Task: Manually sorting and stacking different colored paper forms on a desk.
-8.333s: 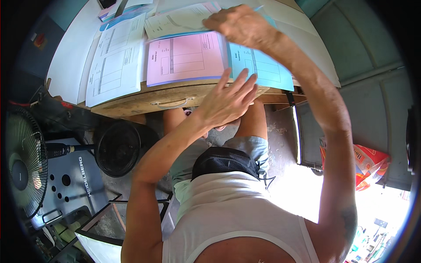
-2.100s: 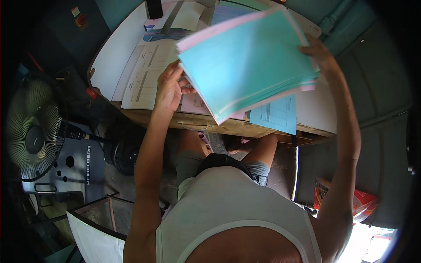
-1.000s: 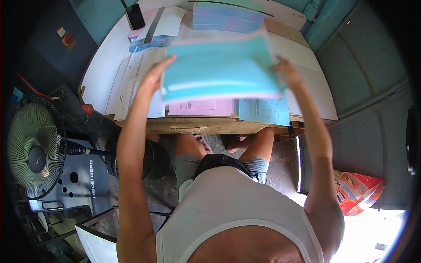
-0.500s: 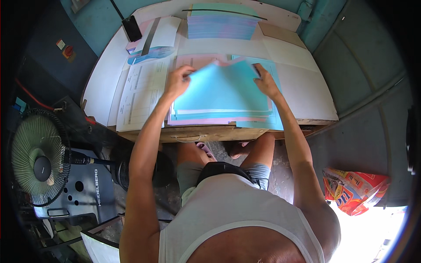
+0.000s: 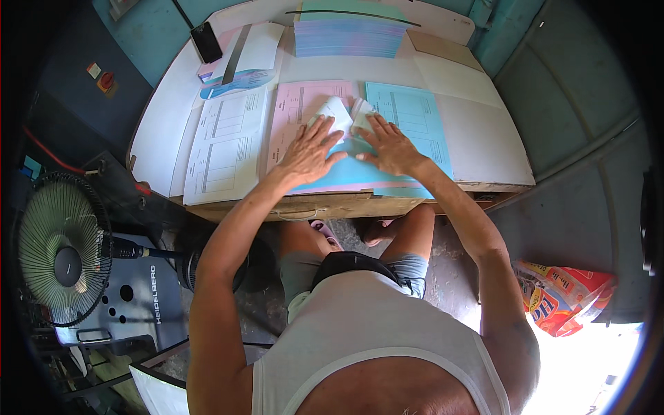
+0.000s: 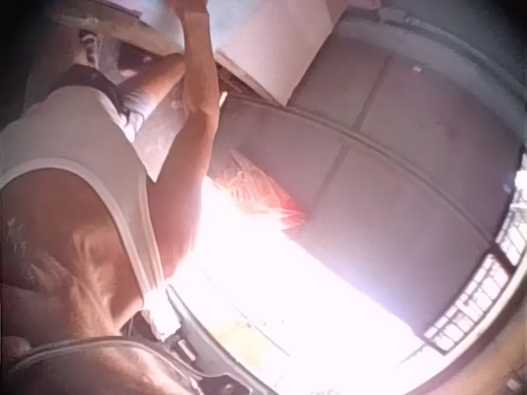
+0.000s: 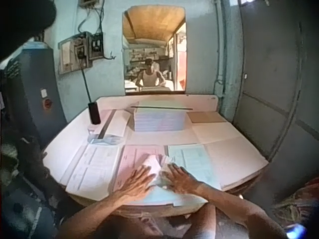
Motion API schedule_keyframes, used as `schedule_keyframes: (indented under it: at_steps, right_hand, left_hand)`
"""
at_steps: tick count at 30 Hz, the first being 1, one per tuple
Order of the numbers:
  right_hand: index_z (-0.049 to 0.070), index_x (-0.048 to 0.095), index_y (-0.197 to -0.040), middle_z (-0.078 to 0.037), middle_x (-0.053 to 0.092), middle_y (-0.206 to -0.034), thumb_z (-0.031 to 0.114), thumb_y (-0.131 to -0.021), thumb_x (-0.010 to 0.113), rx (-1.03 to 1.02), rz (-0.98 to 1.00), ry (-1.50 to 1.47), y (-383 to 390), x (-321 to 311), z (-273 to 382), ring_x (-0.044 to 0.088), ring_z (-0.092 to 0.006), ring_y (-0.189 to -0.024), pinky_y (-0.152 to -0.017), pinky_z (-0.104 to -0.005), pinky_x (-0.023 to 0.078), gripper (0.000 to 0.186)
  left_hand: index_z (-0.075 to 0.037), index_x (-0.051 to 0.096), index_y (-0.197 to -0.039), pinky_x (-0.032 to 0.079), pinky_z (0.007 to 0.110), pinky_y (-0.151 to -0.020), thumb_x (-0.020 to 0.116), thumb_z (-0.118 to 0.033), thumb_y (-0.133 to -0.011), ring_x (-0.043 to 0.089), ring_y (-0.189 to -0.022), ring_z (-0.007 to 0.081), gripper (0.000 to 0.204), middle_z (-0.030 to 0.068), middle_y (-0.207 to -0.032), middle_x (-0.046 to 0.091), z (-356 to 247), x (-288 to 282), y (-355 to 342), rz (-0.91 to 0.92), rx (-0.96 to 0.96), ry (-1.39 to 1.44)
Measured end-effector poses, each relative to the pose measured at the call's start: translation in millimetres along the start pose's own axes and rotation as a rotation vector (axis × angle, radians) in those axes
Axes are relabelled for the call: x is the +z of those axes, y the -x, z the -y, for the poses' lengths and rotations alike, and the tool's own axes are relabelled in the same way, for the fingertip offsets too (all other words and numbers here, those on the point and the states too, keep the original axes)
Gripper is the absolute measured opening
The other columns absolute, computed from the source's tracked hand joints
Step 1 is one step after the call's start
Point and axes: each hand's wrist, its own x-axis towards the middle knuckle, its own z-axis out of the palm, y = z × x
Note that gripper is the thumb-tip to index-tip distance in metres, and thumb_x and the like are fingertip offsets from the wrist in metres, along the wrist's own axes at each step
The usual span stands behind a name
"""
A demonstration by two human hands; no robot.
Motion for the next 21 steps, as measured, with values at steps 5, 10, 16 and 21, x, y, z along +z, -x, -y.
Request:
schedule_keyframes:
  at_steps: [5,10,16,21]
  right_hand:
    - [0.017,0.023,-0.159,-0.022,0.021,-0.164,0.063,-0.100,0.043,0.345,-0.071,-0.181,-13,11,-52,0.030,-0.0382,-0.149,-0.119,-0.0493,0.033,0.077]
    - [0.005,0.034,-0.152,-0.027,0.045,-0.149,0.056,-0.094,0.058,0.204,-0.387,-0.566,3,17,-78,0.053,-0.0393,-0.131,-0.111,-0.0488,0.042,0.081]
    - [-0.006,0.068,-0.103,-0.029,0.071,-0.104,0.036,-0.084,0.075,0.527,-0.250,-0.425,22,-16,-55,0.069,-0.0421,-0.102,-0.090,-0.0470,0.055,0.046]
    - [0.004,0.071,-0.095,-0.022,0.073,-0.086,0.024,-0.087,0.068,0.459,-0.392,0.020,6,7,8,0.074,-0.0358,-0.082,-0.070,-0.0435,0.059,0.022]
  left_hand:
    - [-0.014,0.030,-0.158,0.017,0.053,-0.125,0.024,-0.057,-0.106,0.022,-0.153,0.0332,0.068,0.0168,-0.165,0.024,53,9,-8,-0.102,-0.252,0.167]
    - [-0.010,0.032,-0.156,0.029,0.046,-0.121,0.045,-0.055,-0.102,0.037,-0.146,0.0369,0.071,0.0200,-0.159,0.036,63,-8,-6,-0.193,-0.382,0.642]
    - [-0.002,0.074,-0.109,0.058,0.040,-0.081,0.080,-0.021,-0.083,0.074,-0.085,0.0307,0.032,0.0167,-0.092,0.077,85,-7,23,-0.278,-0.690,0.801]
    - [-0.005,0.076,-0.096,0.059,0.045,-0.079,0.071,-0.009,-0.085,0.074,-0.089,0.0360,0.013,0.0193,-0.087,0.074,-32,-45,-15,-0.191,-0.528,0.072]
